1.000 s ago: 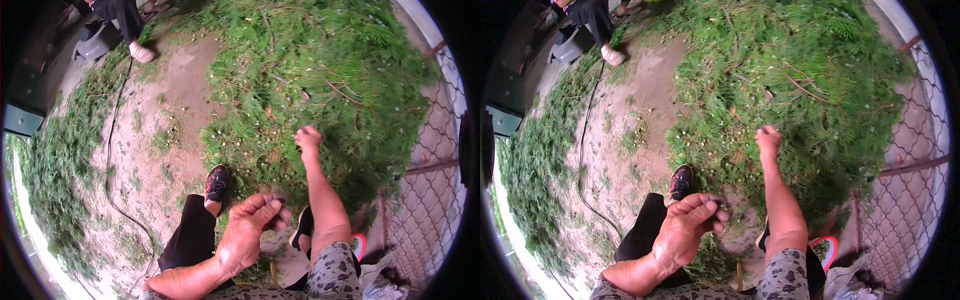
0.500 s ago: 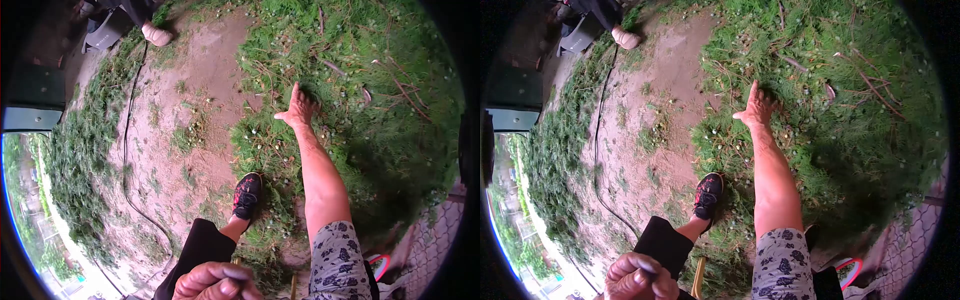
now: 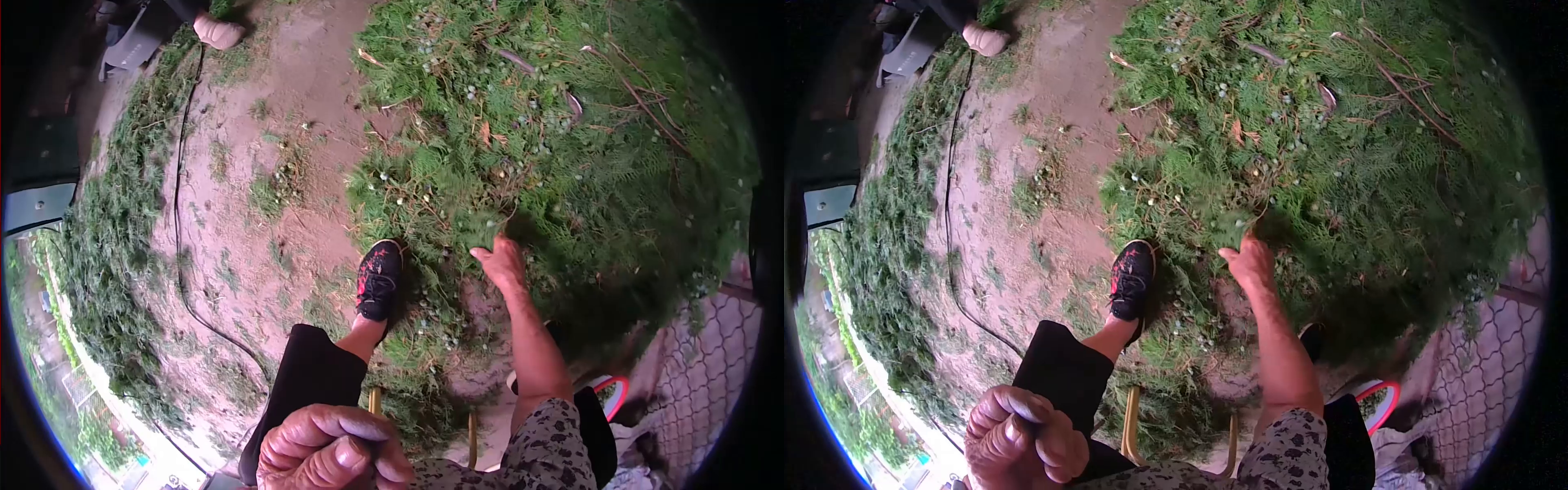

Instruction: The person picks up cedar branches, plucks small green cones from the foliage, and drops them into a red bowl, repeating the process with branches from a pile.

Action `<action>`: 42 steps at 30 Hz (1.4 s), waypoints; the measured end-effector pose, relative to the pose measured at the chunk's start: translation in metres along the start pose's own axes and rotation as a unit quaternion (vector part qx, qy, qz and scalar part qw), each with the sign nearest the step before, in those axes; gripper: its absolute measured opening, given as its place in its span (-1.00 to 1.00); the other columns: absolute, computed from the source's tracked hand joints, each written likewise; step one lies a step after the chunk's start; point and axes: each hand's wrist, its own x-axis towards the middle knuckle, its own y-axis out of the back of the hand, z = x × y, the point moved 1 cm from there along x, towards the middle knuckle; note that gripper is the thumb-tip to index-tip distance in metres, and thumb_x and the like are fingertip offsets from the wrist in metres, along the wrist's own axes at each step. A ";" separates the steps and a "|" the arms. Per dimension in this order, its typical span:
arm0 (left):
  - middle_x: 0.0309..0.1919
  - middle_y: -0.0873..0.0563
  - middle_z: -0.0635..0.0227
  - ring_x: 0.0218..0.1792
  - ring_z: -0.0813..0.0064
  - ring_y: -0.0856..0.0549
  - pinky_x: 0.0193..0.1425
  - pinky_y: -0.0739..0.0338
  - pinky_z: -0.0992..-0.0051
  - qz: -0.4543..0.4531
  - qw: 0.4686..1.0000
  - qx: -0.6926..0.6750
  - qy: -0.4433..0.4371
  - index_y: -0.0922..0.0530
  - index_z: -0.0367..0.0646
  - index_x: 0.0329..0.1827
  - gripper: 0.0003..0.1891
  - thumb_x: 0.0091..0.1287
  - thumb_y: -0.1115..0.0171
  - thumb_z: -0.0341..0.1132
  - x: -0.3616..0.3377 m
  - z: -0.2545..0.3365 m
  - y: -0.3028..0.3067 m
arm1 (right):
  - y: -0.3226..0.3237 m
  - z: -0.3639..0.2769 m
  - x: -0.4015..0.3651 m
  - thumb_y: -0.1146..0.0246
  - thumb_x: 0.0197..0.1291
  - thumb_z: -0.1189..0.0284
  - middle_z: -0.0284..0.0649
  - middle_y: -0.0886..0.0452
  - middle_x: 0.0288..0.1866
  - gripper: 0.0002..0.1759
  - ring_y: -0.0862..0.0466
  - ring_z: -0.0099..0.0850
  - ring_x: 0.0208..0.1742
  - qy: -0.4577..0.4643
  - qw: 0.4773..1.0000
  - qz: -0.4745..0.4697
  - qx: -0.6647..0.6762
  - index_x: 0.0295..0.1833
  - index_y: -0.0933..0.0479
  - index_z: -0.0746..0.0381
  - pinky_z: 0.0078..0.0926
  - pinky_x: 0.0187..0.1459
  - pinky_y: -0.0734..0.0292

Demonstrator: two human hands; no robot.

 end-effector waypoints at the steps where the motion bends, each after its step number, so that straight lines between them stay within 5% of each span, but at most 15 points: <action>1: -0.49 -0.60 0.24 -0.51 0.50 -0.53 -0.45 -0.43 0.59 0.003 1.000 -0.003 0.000 -0.49 -0.23 -0.17 -0.83 0.27 -0.12 -0.33 0.000 0.001 -0.001 | 0.014 -0.001 -0.001 -0.28 -0.02 0.14 0.10 -0.55 -0.34 -0.56 -0.56 -0.03 -0.27 -0.027 0.998 -0.052 -0.014 -0.25 -0.50 0.34 -0.19 -0.17 -0.45; 3: -0.49 -0.60 0.24 -0.51 0.50 -0.53 -0.45 -0.42 0.59 0.003 1.000 -0.007 -0.003 -0.49 -0.24 -0.16 -0.82 0.27 -0.12 -0.33 -0.001 0.000 -0.002 | 0.044 -0.017 0.002 -0.23 0.06 0.16 0.00 -0.55 -0.37 -0.65 -0.56 -0.21 -0.36 -0.040 0.992 -0.106 -0.058 -0.40 -0.50 0.28 -0.22 -0.28 -0.46; 6: -0.48 -0.59 0.24 -0.51 0.50 -0.53 -0.45 -0.42 0.59 -0.009 1.000 -0.008 -0.009 -0.49 -0.24 -0.15 -0.82 0.27 -0.11 -0.33 0.002 -0.003 -0.003 | 0.057 -0.025 0.033 -0.08 0.06 0.54 -0.08 -0.50 0.03 -0.76 -0.49 -0.20 0.02 0.178 0.947 0.229 -0.136 -0.13 -0.53 0.25 -0.09 0.06 -0.36; 8: -0.48 -0.59 0.25 -0.50 0.51 -0.53 -0.45 -0.41 0.59 -0.023 1.000 -0.002 -0.019 -0.49 -0.24 -0.14 -0.82 0.28 -0.11 -0.34 0.001 -0.004 -0.004 | 0.038 -0.016 0.071 0.00 0.06 0.59 -0.15 -0.18 0.34 -0.47 -0.12 -0.08 0.36 0.183 0.939 0.180 -0.228 0.23 -0.27 0.13 0.05 0.34 0.14; 10: -0.47 -0.58 0.26 -0.49 0.52 -0.53 -0.45 -0.41 0.60 -0.029 0.999 -0.006 -0.015 -0.48 -0.24 -0.12 -0.81 0.28 -0.10 -0.34 0.001 -0.005 -0.003 | -0.004 0.022 0.094 0.01 0.08 0.57 -0.08 -0.37 0.19 -0.58 -0.19 -0.08 0.32 0.202 0.933 0.127 -0.271 0.11 -0.40 0.12 0.06 0.34 0.21; 12: -0.47 -0.58 0.26 -0.48 0.52 -0.53 -0.44 -0.40 0.60 -0.031 0.999 -0.005 -0.022 -0.48 -0.25 -0.12 -0.81 0.29 -0.08 -0.34 0.001 -0.005 -0.002 | 0.015 0.019 0.089 -0.04 0.03 0.56 -0.08 -0.56 -0.09 -0.75 -0.45 -0.15 0.10 0.165 0.947 -0.010 -0.276 -0.19 -0.56 0.17 -0.06 0.29 -0.08; 15: -0.46 -0.58 0.26 -0.47 0.53 -0.52 -0.43 -0.41 0.60 -0.046 0.998 -0.005 -0.031 -0.48 -0.25 -0.11 -0.81 0.30 -0.07 -0.34 0.001 -0.010 0.009 | 0.033 0.029 0.073 -0.17 -0.08 0.55 -0.16 -0.53 -0.41 -0.92 -0.56 -0.19 -0.42 0.188 0.951 0.236 -0.074 -0.39 -0.51 0.20 -0.30 -0.39 -0.45; 20: -0.45 -0.58 0.25 -0.46 0.54 -0.52 -0.42 -0.41 0.61 -0.064 0.997 0.036 -0.031 -0.48 -0.26 -0.11 -0.81 0.30 -0.07 -0.34 0.001 -0.017 0.012 | 0.000 -0.054 0.035 -0.20 -0.02 0.49 -0.18 -0.55 -0.29 -0.78 -0.57 -0.21 -0.19 -0.022 0.989 -0.002 0.149 -0.17 -0.51 0.20 -0.28 -0.19 -0.48; 24: -0.42 -0.59 0.23 -0.43 0.52 -0.54 -0.38 -0.44 0.59 -0.061 0.998 0.020 -0.022 -0.48 -0.27 -0.10 -0.81 0.31 -0.05 -0.36 0.002 -0.016 -0.002 | -0.099 -0.076 0.034 -0.18 0.00 0.48 -0.13 -0.45 -0.05 -0.40 -0.41 -0.20 0.08 0.103 0.947 0.239 -0.190 0.23 -0.24 0.24 -0.20 0.07 -0.38; 28: -0.35 -0.60 0.21 -0.41 0.48 -0.56 -0.34 -0.49 0.56 -0.078 0.997 0.019 -0.017 -0.47 -0.28 -0.07 -0.79 0.32 -0.04 -0.37 0.001 -0.025 0.004 | -0.102 -0.047 0.024 -0.20 -0.06 0.48 -0.14 -0.43 -0.04 -0.62 -0.50 -0.27 -0.07 0.054 0.996 0.000 -0.074 -0.02 -0.46 0.24 -0.30 -0.09 -0.48; 29: -0.13 -0.58 0.07 -0.40 0.47 -0.57 -0.33 -0.50 0.55 -0.101 0.995 0.021 -0.014 -0.46 -0.27 -0.04 -0.77 0.30 -0.07 -0.37 0.000 -0.022 0.006 | -0.094 -0.038 0.019 -0.20 -0.06 0.49 -0.13 -0.47 -0.14 -0.77 -0.53 -0.24 -0.15 -0.057 0.970 0.062 0.229 -0.20 -0.52 0.23 -0.33 -0.17 -0.50; 31: -0.33 -0.54 0.16 -0.48 0.48 -0.50 -0.37 -0.43 0.51 -0.082 0.994 -0.029 -0.060 -0.45 -0.27 -0.05 -0.79 0.31 -0.02 -0.39 0.002 -0.012 -0.002 | -0.037 -0.038 0.006 -0.15 0.00 0.48 -0.08 -0.56 -0.31 -0.74 -0.57 -0.17 -0.33 0.171 0.933 0.315 0.045 -0.13 -0.53 0.19 -0.33 -0.25 -0.49; 34: -0.49 -0.46 0.34 -0.57 0.57 -0.34 -0.42 -0.27 0.54 -0.013 0.988 -0.068 -0.135 -0.38 -0.24 -0.01 -0.79 0.34 0.06 -0.39 0.004 0.004 -0.004 | 0.028 -0.017 0.001 -0.10 -0.05 0.54 -0.02 -0.57 -0.42 -0.71 -0.61 -0.14 -0.43 -0.020 0.979 0.189 0.074 -0.17 -0.60 0.13 -0.31 -0.39 -0.49; 36: -0.40 -0.49 0.32 -0.49 0.56 -0.37 -0.37 -0.28 0.54 -0.076 0.984 -0.089 -0.135 -0.34 -0.26 0.02 -0.76 0.36 0.07 -0.37 0.003 0.006 0.007 | 0.059 -0.005 0.006 -0.20 0.03 0.49 -0.14 -0.49 -0.01 -0.65 -0.58 -0.40 -0.23 0.020 0.993 0.114 -0.004 0.01 -0.51 0.15 -0.42 -0.32 -0.52; 42: -0.35 -0.52 0.32 -0.45 0.55 -0.40 -0.35 -0.32 0.53 -0.044 0.981 -0.093 -0.167 -0.34 -0.26 0.03 -0.76 0.37 0.09 -0.37 0.001 0.015 0.006 | 0.010 -0.054 0.018 -0.06 -0.02 0.67 0.01 -0.13 0.32 -0.19 -0.46 -0.18 0.08 0.092 0.985 0.008 -0.146 0.39 0.03 0.08 -0.32 -0.04 -0.48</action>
